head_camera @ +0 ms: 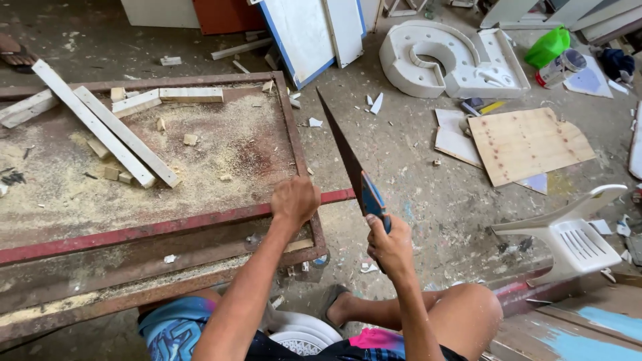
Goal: The person uses a hand saw to cut a small wooden strip clamped to a workbench. They hold the wood with one hand and saw with the other, producing sawdust as the cut progresses.
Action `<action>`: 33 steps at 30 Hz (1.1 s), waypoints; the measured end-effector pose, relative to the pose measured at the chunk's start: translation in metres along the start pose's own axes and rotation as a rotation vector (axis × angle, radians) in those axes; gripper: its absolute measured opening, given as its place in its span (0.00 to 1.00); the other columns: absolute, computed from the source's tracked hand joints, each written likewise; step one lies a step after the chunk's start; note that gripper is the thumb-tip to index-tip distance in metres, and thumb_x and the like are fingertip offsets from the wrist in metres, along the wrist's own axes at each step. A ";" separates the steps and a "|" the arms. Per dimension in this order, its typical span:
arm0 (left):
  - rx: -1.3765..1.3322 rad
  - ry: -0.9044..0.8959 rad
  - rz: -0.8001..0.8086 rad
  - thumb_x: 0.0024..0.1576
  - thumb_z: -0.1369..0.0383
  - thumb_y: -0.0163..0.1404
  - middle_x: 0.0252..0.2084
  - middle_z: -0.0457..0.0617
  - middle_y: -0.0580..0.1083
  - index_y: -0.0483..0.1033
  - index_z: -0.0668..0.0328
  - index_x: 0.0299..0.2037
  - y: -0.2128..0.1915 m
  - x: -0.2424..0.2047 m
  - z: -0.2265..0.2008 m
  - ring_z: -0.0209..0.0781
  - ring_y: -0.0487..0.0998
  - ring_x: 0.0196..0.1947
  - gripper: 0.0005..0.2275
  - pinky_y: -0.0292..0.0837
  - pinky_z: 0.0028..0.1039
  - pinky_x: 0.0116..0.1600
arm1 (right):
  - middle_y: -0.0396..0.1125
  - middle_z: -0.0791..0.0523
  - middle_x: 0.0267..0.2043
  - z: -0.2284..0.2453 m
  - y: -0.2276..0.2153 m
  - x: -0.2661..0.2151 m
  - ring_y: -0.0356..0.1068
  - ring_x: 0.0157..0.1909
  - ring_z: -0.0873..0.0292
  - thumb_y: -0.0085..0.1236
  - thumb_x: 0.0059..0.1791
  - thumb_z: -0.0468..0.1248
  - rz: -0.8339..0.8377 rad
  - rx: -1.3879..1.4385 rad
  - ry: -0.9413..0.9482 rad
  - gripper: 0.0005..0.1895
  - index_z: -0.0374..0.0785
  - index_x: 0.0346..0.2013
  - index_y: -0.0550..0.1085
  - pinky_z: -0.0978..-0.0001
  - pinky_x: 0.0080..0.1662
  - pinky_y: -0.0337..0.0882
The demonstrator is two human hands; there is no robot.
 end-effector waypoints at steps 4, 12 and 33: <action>-0.039 -0.006 -0.005 0.52 0.56 0.37 0.27 0.61 0.78 0.79 0.65 0.27 0.017 0.004 0.007 0.65 0.82 0.32 0.21 0.76 0.52 0.37 | 0.55 0.52 0.10 -0.034 0.000 0.002 0.57 0.09 0.60 0.55 0.52 0.33 -0.033 -0.084 0.056 0.17 0.31 0.18 0.68 0.67 0.13 0.62; -0.003 -0.068 -0.033 0.55 0.62 0.37 0.18 0.46 0.67 0.69 0.54 0.20 0.001 0.003 0.007 0.44 0.68 0.20 0.13 0.62 0.35 0.23 | 0.51 0.55 0.11 -0.064 -0.029 -0.050 0.53 0.10 0.61 0.54 0.54 0.36 -0.005 -0.019 0.167 0.15 0.32 0.24 0.69 0.68 0.14 0.55; 0.065 0.074 -0.174 0.46 0.64 0.42 0.16 0.51 0.69 0.72 0.56 0.20 0.004 0.000 0.002 0.51 0.78 0.18 0.09 0.71 0.36 0.24 | 0.54 0.55 0.09 0.043 -0.012 0.012 0.57 0.08 0.60 0.57 0.52 0.37 -0.005 -0.089 -0.028 0.20 0.36 0.17 0.67 0.68 0.13 0.62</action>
Point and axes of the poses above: each hand's wrist, its own x-axis towards the middle knuckle, its own y-axis out of the palm, z = x × y, the point moved 6 cm from there along x, towards the middle knuckle
